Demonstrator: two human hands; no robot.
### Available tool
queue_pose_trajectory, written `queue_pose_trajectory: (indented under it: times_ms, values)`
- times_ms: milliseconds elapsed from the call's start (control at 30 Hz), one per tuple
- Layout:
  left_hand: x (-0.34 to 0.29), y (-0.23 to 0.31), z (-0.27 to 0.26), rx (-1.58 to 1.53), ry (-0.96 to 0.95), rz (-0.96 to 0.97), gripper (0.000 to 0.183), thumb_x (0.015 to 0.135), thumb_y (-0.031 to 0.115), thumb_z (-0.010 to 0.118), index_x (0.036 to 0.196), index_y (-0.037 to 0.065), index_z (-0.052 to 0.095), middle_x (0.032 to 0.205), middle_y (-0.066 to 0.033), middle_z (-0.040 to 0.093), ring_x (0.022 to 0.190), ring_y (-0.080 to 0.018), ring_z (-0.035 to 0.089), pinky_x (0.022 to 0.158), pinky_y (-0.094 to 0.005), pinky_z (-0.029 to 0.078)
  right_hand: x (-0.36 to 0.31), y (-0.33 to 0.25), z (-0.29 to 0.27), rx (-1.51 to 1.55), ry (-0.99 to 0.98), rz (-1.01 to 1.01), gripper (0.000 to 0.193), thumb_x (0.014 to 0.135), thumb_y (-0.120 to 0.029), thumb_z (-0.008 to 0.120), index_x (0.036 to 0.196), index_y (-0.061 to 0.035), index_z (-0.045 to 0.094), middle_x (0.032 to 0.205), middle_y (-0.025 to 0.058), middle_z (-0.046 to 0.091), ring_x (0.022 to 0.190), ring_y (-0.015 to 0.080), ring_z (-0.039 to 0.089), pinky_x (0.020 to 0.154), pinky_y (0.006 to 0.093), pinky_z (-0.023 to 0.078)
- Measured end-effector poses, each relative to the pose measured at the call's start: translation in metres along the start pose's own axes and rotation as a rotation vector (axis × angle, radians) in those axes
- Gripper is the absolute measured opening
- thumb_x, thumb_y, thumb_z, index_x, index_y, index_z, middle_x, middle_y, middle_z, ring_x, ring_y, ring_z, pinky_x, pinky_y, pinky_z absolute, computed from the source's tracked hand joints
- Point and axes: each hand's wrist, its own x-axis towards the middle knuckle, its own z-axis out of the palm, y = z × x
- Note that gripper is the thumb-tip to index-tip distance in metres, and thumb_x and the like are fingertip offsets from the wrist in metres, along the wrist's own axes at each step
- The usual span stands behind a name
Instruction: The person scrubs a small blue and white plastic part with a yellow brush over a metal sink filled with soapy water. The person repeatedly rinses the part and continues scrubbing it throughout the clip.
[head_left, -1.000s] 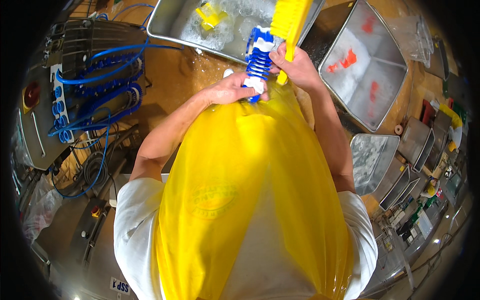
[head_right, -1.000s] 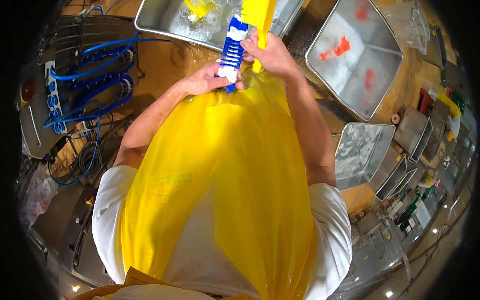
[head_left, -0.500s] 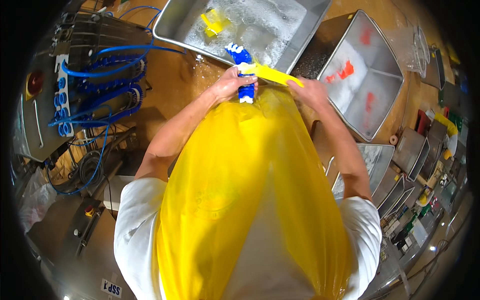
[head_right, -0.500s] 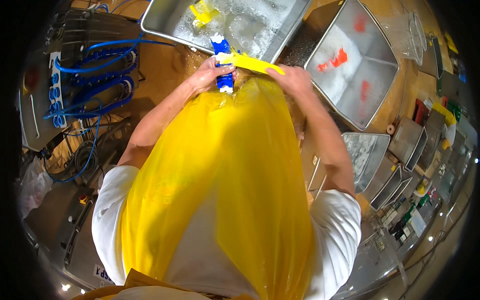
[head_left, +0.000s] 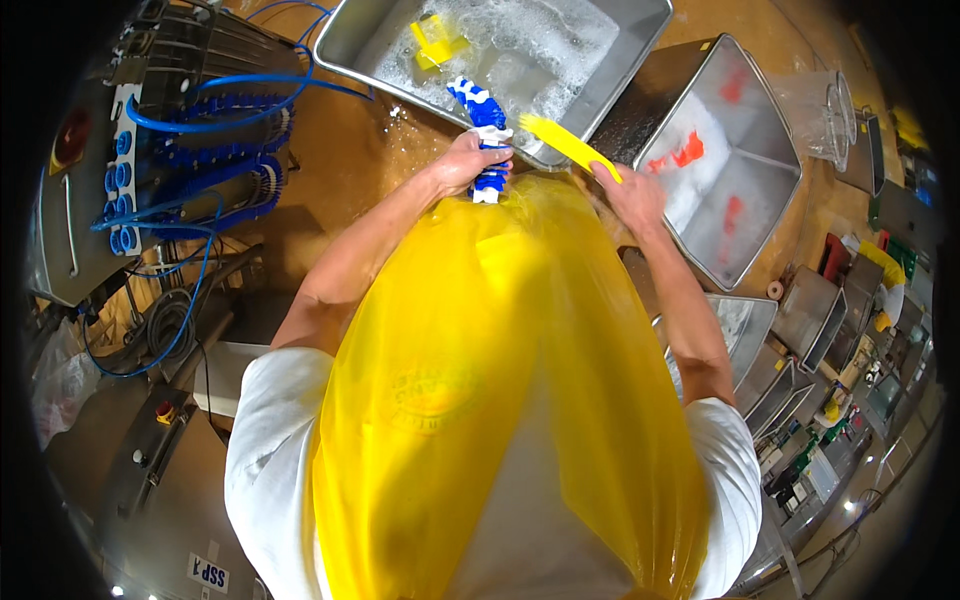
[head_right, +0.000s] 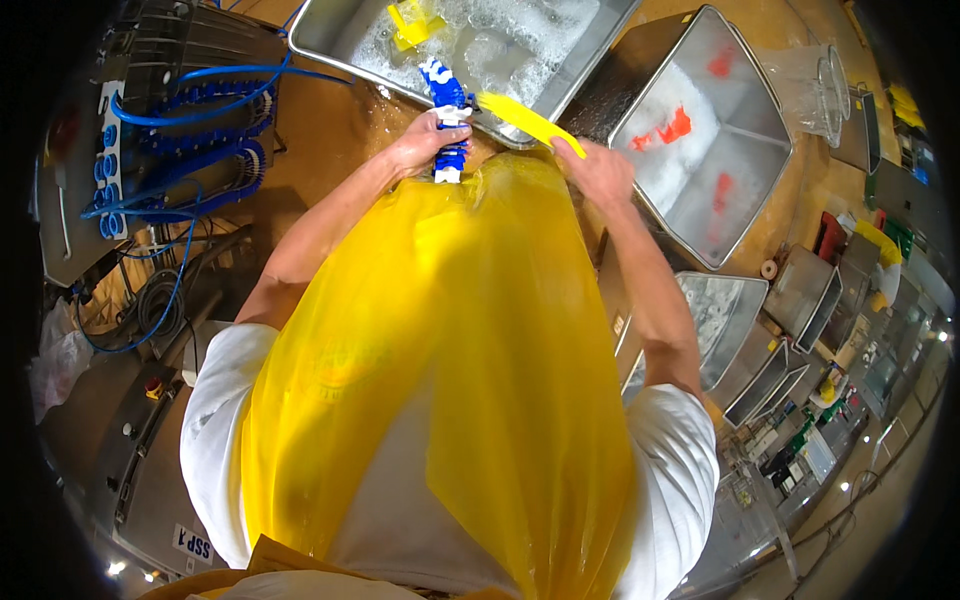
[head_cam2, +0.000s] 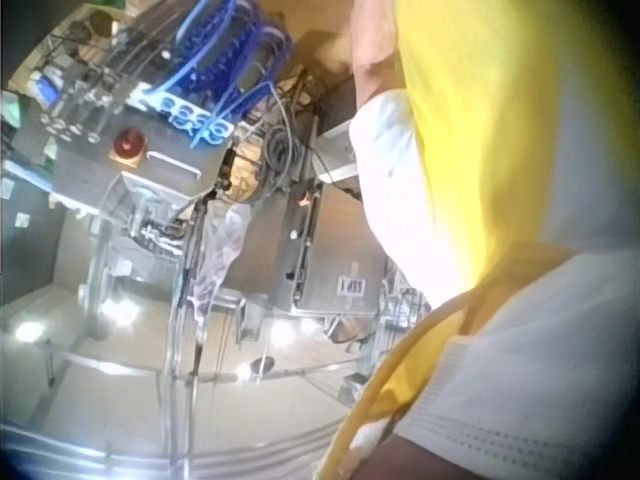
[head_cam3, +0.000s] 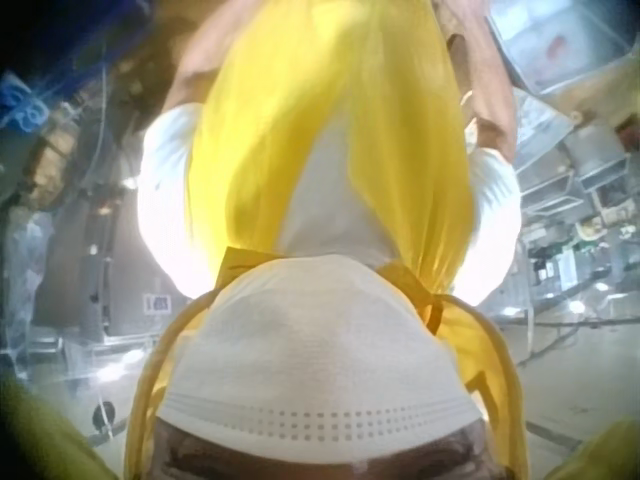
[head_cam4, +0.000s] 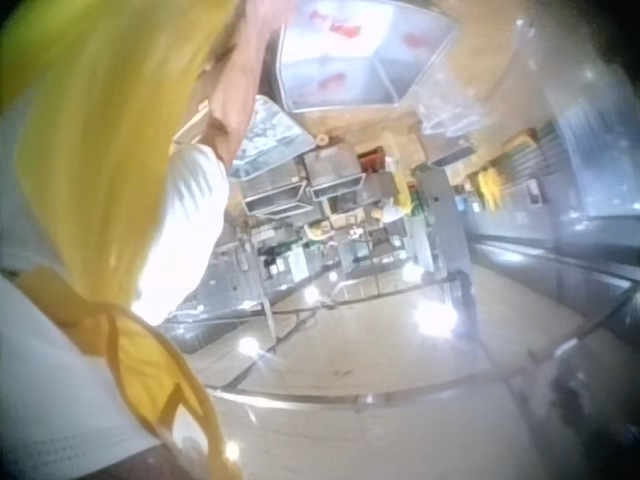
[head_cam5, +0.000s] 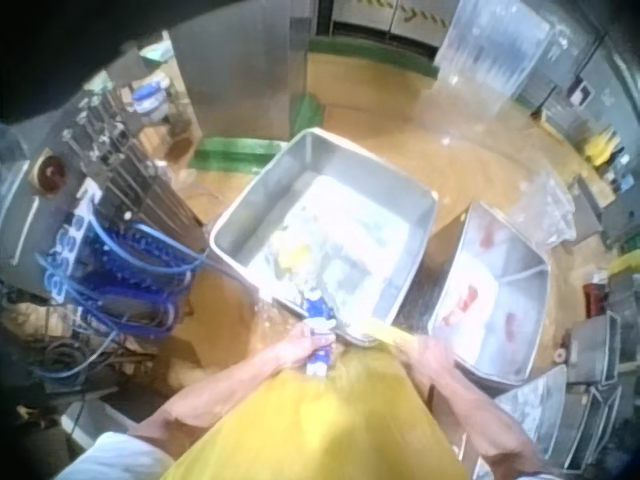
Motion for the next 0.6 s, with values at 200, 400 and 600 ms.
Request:
queue_pose_trajectory:
  times_ms: [200,400,600]
  values:
    - [-0.001,0.03,0.021,0.292,0.0,0.079,0.024,0.098,0.009,0.069,0.12,0.001,0.065,0.096,-0.0057,0.07,0.082,-0.0132,0.067,0.075,-0.029,0.058,0.014,-0.033,0.034,0.024,0.019,-0.045,0.066,0.092,-0.078,0.045,0.103,-0.0222,0.079,0.089,0.0141,0.076,0.09,0.0367,0.072,0.081,0.0466,0.056]
    - [0.001,0.013,0.011,0.226,0.02,0.054,0.033,0.097,0.013,0.072,0.126,0.002,0.063,0.104,-0.0076,0.071,0.091,-0.014,0.069,0.08,-0.0286,0.059,0.001,-0.011,0.008,-0.016,-0.036,0.078,0.064,0.093,-0.078,0.044,0.107,-0.0257,0.079,0.088,0.0123,0.076,0.088,0.034,0.073,0.079,0.0461,0.056]
    - [-0.007,0.047,0.023,0.526,-0.022,0.048,0.026,0.099,0.013,0.07,0.12,-0.001,0.067,0.113,-0.0084,0.074,0.099,-0.0144,0.068,0.087,-0.0303,0.056,0.014,-0.01,0.046,-0.029,0.072,-0.053,0.062,0.093,-0.075,0.047,0.102,-0.0232,0.079,0.084,0.0129,0.075,0.084,0.0354,0.072,0.076,0.0474,0.055]
